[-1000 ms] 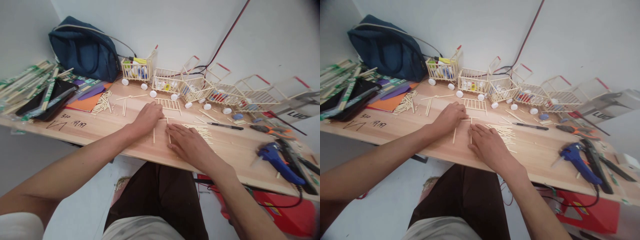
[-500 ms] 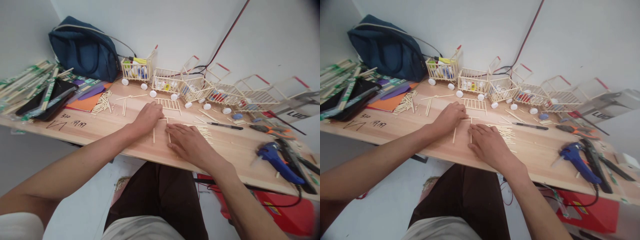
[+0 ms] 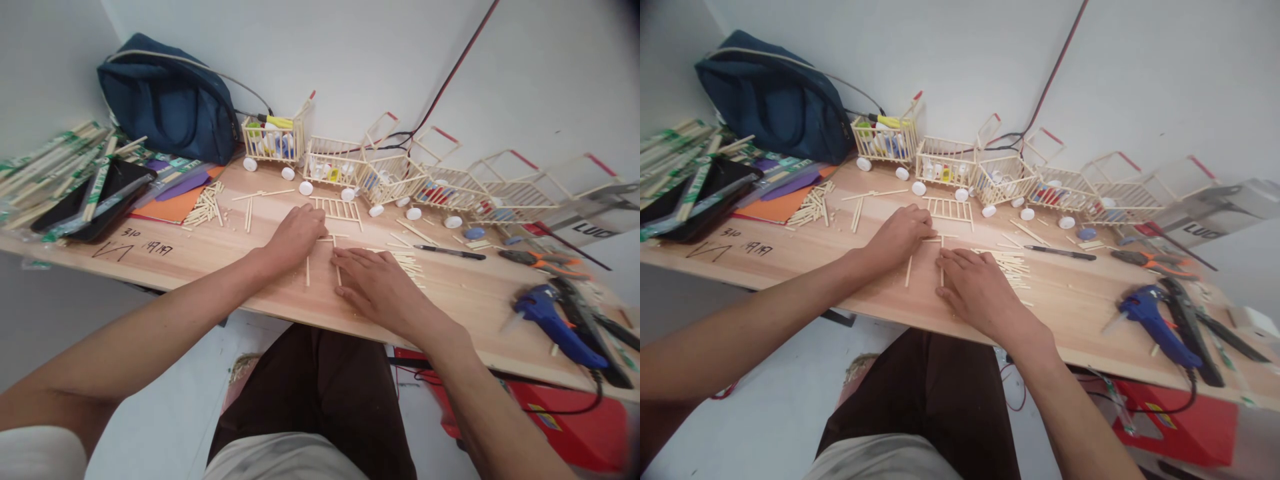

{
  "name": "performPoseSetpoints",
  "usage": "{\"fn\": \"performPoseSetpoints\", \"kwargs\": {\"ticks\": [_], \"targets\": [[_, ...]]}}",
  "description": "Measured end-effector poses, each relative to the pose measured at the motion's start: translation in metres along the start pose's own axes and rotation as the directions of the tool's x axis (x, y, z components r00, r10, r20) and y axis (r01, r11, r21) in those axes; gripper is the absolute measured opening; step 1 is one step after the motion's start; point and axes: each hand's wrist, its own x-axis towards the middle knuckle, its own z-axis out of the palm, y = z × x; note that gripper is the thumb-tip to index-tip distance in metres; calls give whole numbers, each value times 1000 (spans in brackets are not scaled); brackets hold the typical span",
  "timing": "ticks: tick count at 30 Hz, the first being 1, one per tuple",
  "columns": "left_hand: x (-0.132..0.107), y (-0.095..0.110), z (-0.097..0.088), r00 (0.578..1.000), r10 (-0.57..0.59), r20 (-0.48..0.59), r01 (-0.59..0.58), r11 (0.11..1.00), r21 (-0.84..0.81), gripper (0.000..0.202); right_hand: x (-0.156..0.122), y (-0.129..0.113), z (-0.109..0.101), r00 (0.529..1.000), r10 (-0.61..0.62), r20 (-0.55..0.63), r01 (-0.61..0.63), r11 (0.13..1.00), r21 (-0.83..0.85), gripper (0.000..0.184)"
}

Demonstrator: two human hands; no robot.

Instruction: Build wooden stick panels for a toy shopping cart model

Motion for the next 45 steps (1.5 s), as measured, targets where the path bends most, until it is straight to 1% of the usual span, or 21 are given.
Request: {"fn": "performPoseSetpoints", "kwargs": {"ticks": [11, 14, 20, 26, 35, 45], "targets": [[0, -2, 4, 999, 12, -35, -12, 1000, 23, 28, 1, 2, 1, 1000, -13, -8, 13, 1000, -19, 41], [0, -2, 4, 1000, 4, -22, -4, 1000, 25, 28, 1, 1, 0, 1000, -11, -4, 11, 1000, -19, 41], [-1, -3, 3, 999, 41, -27, -41, 999, 21, 28, 1, 1, -1, 1000, -4, 4, 4, 1000, -25, 42], [-1, 0, 1, 1000, 26, -14, -26, 1000, 16, 30, 1, 1, 0, 1000, -13, 0, 13, 999, -38, 40], [-1, -2, 3, 999, 33, -31, -33, 999, 10, 27, 2, 1, -2, 1000, -19, 7, 19, 999, -43, 41], [-1, -2, 3, 1000, 27, -16, -26, 999, 26, 29, 2, 2, -1, 1000, -14, 19, 15, 1000, -27, 41]]}}
